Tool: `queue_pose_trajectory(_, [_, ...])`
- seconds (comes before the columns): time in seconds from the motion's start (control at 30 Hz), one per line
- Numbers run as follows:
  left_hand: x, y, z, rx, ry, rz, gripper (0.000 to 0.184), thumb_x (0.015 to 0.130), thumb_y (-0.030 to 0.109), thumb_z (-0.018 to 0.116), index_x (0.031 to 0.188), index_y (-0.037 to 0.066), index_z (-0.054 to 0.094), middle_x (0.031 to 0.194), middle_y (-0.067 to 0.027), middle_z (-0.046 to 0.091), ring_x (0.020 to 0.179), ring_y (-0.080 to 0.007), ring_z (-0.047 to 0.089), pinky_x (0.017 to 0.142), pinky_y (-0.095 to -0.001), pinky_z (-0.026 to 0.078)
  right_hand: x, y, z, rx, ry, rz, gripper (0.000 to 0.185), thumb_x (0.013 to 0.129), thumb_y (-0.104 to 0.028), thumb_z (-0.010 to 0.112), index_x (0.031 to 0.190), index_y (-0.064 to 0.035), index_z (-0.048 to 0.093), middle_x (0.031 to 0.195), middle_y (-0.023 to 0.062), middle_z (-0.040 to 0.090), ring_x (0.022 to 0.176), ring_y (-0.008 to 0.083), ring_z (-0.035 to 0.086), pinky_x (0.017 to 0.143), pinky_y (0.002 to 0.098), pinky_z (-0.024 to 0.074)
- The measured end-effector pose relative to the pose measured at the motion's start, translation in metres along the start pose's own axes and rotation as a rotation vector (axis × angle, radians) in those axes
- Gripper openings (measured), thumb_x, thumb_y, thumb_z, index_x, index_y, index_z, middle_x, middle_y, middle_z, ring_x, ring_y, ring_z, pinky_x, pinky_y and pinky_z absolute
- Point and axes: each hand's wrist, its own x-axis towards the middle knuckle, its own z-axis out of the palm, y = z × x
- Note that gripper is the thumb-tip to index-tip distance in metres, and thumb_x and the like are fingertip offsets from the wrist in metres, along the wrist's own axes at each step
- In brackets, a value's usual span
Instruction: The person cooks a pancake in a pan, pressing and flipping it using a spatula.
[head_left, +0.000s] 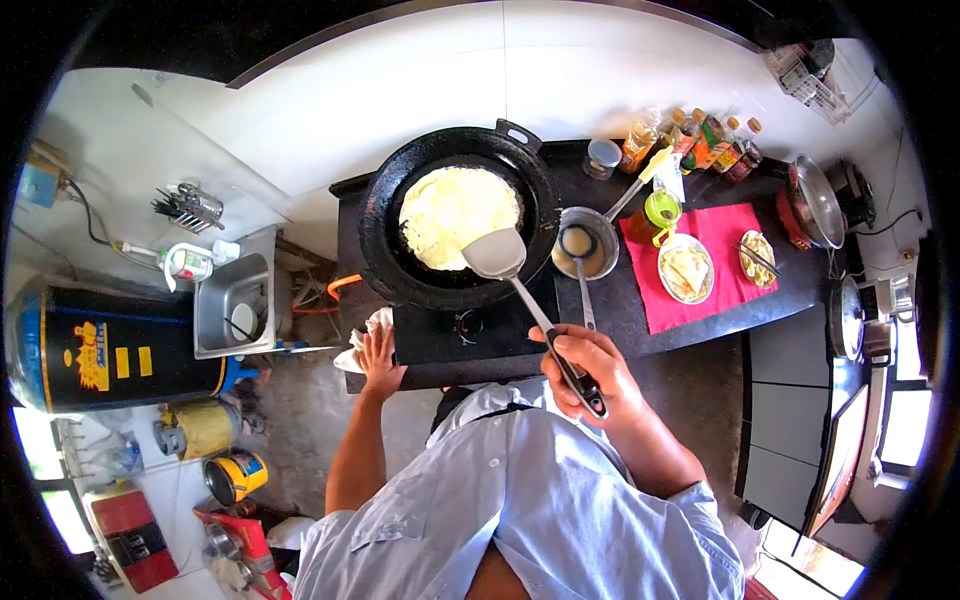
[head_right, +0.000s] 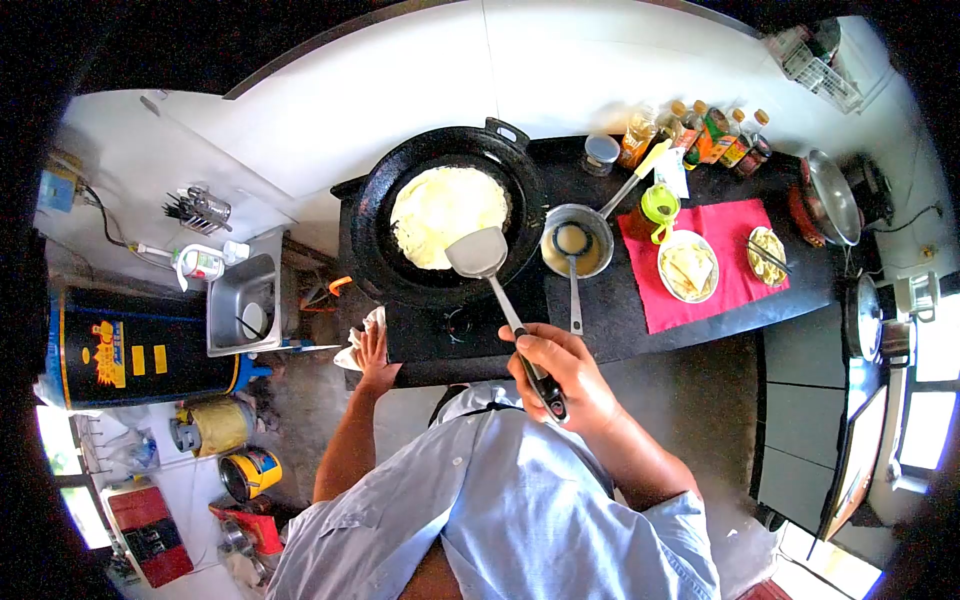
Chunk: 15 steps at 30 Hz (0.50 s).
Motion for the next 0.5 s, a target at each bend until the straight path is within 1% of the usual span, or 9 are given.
queue_pose_trajectory(0.03, [0.000,-0.001,0.001,-0.009,0.016,0.008,0.115,0.075,0.017,0.083,0.170,0.033,0.021,0.179,-0.0059,0.010,0.162,-0.0444,0.008,0.122,-0.0729,0.011,0.001,0.002,0.002,0.013,-0.015,0.022,0.033,0.107,-0.023,0.057,0.126,0.0046,0.057,0.066,0.0130,0.057,0.041,0.0167,0.047,0.038,0.0312,0.0382])
queue_pose_trajectory(0.07, [0.000,-0.004,0.002,-0.001,-0.002,0.002,0.115,0.075,0.019,0.084,0.170,0.033,0.020,0.179,-0.0055,0.010,0.162,-0.0443,0.008,0.122,-0.0737,0.010,0.000,0.004,0.005,0.018,-0.024,0.026,0.032,0.107,-0.023,0.057,0.124,0.0038,0.057,0.066,0.0130,0.058,0.041,0.0168,0.047,0.037,0.0314,0.0381])
queue_pose_trajectory(0.1, [0.000,-0.002,0.000,0.012,-0.014,-0.010,0.115,0.075,0.020,0.084,0.170,0.031,0.020,0.179,-0.0060,0.009,0.162,-0.0444,0.008,0.122,-0.0720,0.010,0.000,0.006,0.008,0.021,-0.033,0.030,0.031,0.107,-0.024,0.058,0.122,0.0030,0.058,0.067,0.0130,0.058,0.041,0.0169,0.046,0.037,0.0315,0.0380])
queue_pose_trajectory(0.17, [0.000,0.003,-0.004,0.036,-0.038,-0.035,0.116,0.073,0.022,0.082,0.171,0.027,0.020,0.179,-0.0068,0.009,0.162,-0.0445,0.008,0.124,-0.0686,0.010,0.001,0.009,0.008,0.015,-0.045,0.035,0.030,0.107,-0.025,0.060,0.118,0.0020,0.058,0.068,0.0128,0.060,0.041,0.0175,0.050,0.037,0.0313,0.0398])
queue_pose_trajectory(0.23, [0.001,0.003,-0.004,0.025,-0.050,-0.048,0.117,0.074,0.021,0.082,0.171,0.028,0.018,0.180,-0.0052,0.007,0.163,-0.0434,0.006,0.124,-0.0703,0.007,0.002,0.010,0.009,0.001,-0.051,0.038,0.030,0.106,-0.026,0.061,0.118,0.0018,0.057,0.070,0.0126,0.061,0.042,0.0178,0.052,0.038,0.0310,0.0407])
queue_pose_trajectory(0.27, [0.001,0.003,-0.003,0.030,-0.054,-0.055,0.117,0.074,0.021,0.082,0.171,0.028,0.017,0.180,-0.0048,0.006,0.163,-0.0431,0.005,0.124,-0.0706,0.007,0.002,0.007,0.010,0.019,-0.062,0.043,0.028,0.105,-0.024,0.063,0.114,0.0018,0.057,0.072,0.0128,0.063,0.042,0.0187,0.054,0.038,0.0310,0.0415])
queue_pose_trajectory(0.37, [0.001,0.005,-0.005,0.024,-0.074,-0.071,0.118,0.074,0.022,0.082,0.171,0.028,0.015,0.180,-0.0041,0.004,0.163,-0.0423,0.003,0.124,-0.0714,0.006,0.002,0.006,0.012,-0.075,-0.058,0.059,0.032,0.106,-0.026,0.058,0.120,0.0027,0.056,0.069,0.0137,0.059,0.042,0.0181,0.051,0.039,0.0302,0.0410])
queue_pose_trajectory(0.4, [0.001,0.005,-0.005,0.018,-0.081,-0.076,0.118,0.075,0.022,0.082,0.171,0.029,0.015,0.180,-0.0039,0.004,0.163,-0.0421,0.002,0.124,-0.0716,0.006,0.003,0.007,0.013,-0.081,-0.062,0.046,0.031,0.106,-0.026,0.059,0.119,0.0020,0.056,0.068,0.0130,0.059,0.042,0.0181,0.052,0.039,0.0299,0.0408])
queue_pose_trajectory(0.5, [0.002,0.007,-0.002,0.059,-0.037,-0.068,0.120,0.073,0.020,0.088,0.170,0.031,0.017,0.179,-0.0067,0.008,0.162,-0.0437,0.009,0.123,-0.0710,0.012,0.009,0.015,0.015,-0.091,-0.080,0.012,0.028,0.105,-0.027,0.061,0.114,-0.0001,0.055,0.066,0.0109,0.059,0.041,0.0179,0.053,0.038,0.0294,0.0398])
